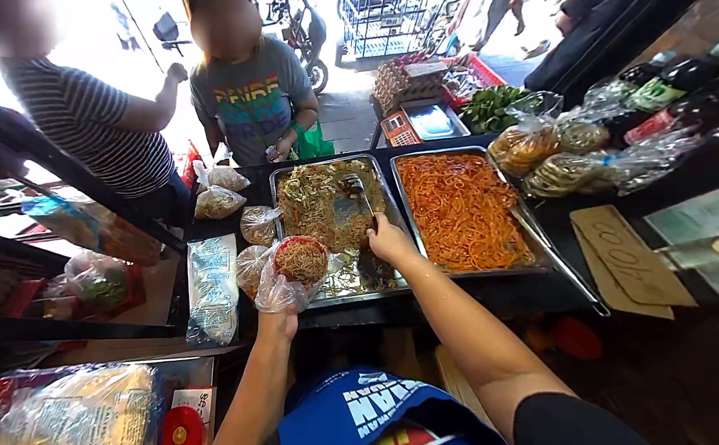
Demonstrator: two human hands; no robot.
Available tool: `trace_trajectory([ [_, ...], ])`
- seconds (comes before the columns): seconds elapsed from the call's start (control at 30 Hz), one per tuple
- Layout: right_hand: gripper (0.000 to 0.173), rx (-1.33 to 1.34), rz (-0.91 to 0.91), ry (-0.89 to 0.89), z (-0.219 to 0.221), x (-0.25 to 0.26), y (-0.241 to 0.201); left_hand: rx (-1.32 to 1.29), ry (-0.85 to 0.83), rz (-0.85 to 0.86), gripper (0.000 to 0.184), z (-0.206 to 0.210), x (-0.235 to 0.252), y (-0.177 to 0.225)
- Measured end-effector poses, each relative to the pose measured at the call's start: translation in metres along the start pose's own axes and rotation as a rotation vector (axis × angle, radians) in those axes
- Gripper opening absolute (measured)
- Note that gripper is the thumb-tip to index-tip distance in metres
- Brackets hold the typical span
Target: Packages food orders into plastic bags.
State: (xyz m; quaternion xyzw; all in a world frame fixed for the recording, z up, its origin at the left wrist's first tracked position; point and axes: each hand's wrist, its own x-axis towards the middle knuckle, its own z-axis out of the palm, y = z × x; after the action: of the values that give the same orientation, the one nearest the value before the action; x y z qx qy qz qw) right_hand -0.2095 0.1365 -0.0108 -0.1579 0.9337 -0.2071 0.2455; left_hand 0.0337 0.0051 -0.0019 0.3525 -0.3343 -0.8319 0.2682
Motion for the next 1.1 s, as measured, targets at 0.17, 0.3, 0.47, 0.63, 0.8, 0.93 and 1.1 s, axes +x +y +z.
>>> trace_trajectory([
  [0.17,0.044,0.871,0.107,-0.284,0.005,-0.037,0.004,-0.034,0.013,-0.011,0.036,-0.010,0.003,-0.002],
  [0.3,0.041,0.956,0.042,-0.374,-0.017,-0.095,0.010,-0.012,0.022,-0.002,0.032,-0.005,0.009,-0.003],
  [0.47,0.049,0.814,-0.192,-0.390,-0.037,-0.162,0.016,-0.017,-0.003,-0.010,0.029,0.005,0.014,-0.012],
  [0.63,0.052,0.053,-0.437,-0.111,-0.032,-0.183,0.027,-0.006,-0.051,0.011,0.035,0.009,0.018,-0.020],
  [0.8,0.050,-0.161,-0.505,0.116,-0.035,-0.130,0.000,-0.017,-0.055,0.022,0.039,0.009,0.018,-0.018],
  [0.93,0.052,-0.146,-0.321,0.031,-0.031,-0.044,-0.039,-0.004,-0.062,-0.027,0.045,0.006,0.014,-0.014],
  [1.1,0.056,-0.209,-0.167,0.059,-0.003,-0.002,-0.068,0.008,-0.043,-0.042,0.051,-0.002,0.008,-0.009],
])
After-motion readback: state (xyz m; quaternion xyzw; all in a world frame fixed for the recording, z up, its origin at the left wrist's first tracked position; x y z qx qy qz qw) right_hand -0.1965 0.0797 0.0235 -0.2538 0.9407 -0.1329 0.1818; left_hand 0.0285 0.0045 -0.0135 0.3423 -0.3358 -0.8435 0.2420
